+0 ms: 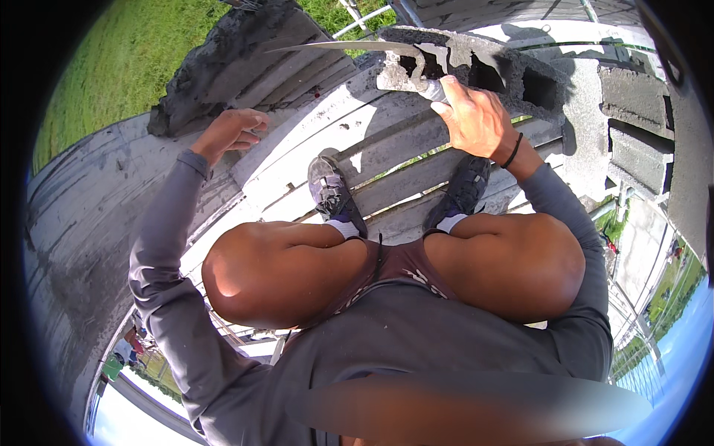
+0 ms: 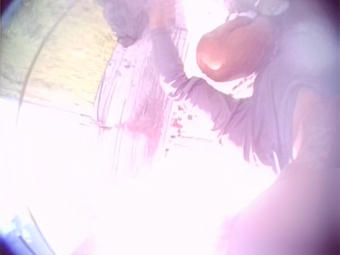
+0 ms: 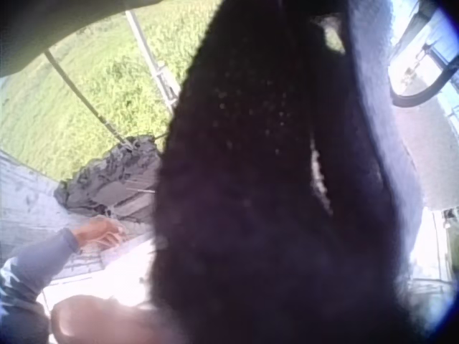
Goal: The person lifts concrete blocks from a stack on scaffolding and places them onto a partially built wall. They adjust the blocks by hand to align them with the existing course. The person then applies mortar to the top of the placed block using a trowel.
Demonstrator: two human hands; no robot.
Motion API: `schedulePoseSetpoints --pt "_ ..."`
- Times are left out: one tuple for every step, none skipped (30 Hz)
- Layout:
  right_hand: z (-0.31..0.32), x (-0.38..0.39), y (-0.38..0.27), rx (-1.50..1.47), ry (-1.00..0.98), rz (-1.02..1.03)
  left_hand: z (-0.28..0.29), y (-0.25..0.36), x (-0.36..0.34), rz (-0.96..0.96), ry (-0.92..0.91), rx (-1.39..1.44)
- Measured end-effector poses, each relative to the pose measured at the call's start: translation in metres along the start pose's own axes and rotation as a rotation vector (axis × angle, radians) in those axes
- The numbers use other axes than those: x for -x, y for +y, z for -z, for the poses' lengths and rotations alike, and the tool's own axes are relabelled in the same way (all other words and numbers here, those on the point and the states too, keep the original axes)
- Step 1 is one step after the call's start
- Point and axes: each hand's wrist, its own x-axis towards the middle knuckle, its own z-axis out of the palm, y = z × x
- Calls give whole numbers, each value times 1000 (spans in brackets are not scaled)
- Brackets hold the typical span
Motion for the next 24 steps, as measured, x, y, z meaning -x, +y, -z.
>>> schedulePoseSetpoints --pt "-3 2 1 114 -178 -96 6 5 -1 0 71 -16" --pt "-5 4 2 136 -145 -52 12 10 -3 1 151 -38" --pt "-9 6 4 168 -174 -62 18 17 -6 -44 194 -33" --pt "-13 9 5 217 -188 -82 24 24 -8 -83 247 -31" --pt "-16 11 8 171 -80 -31 31 32 -9 -131 288 -39" --pt "-19 13 10 173 13 39 37 41 -9 -163 323 -14" --pt "-20 14 13 188 127 121 44 53 -11 -222 350 4" --pt "-20 15 14 214 236 185 46 67 -15 -310 353 6" --pt "-18 15 14 270 -93 -16 46 79 -17 -335 367 25" --pt "-15 14 14 326 164 186 50 98 -20 -454 361 25" --pt "-12 12 13 147 -105 2 47 115 -24 -470 384 58" --pt "-6 12 12 78 35 103 44 132 -27 -472 375 51" --pt "-2 9 7 -25 -155 -140 38 151 -34 -430 371 47" --pt "5 8 5 -103 -181 -157 33 166 -39 -449 325 27" --pt "10 6 2 -172 -232 -244 27 178 -45 -494 274 39" --pt "14 7 -2 -238 -199 -288 23 185 -53 -567 221 95" --pt "16 7 -3 -304 -278 -394 20 186 -62 -626 185 168" --pt "17 10 -4 -364 -221 -412 20 187 -73 -611 241 213" --pt "16 12 -3 -393 -183 -388 21 184 -86 -614 259 264" --pt "15 17 -1 -396 -161 -425 20 177 -99 -667 227 290" --pt "14 20 0 -362 -132 -412 21 171 -111 -555 240 318" --pt "14 25 1 -318 -137 -430 21 165 -122 -494 225 317" --pt "15 29 0 -302 -160 -445 16 155 -129 -446 152 256" --pt "17 32 -1 -264 -134 -447 8 146 -133 -385 113 178"
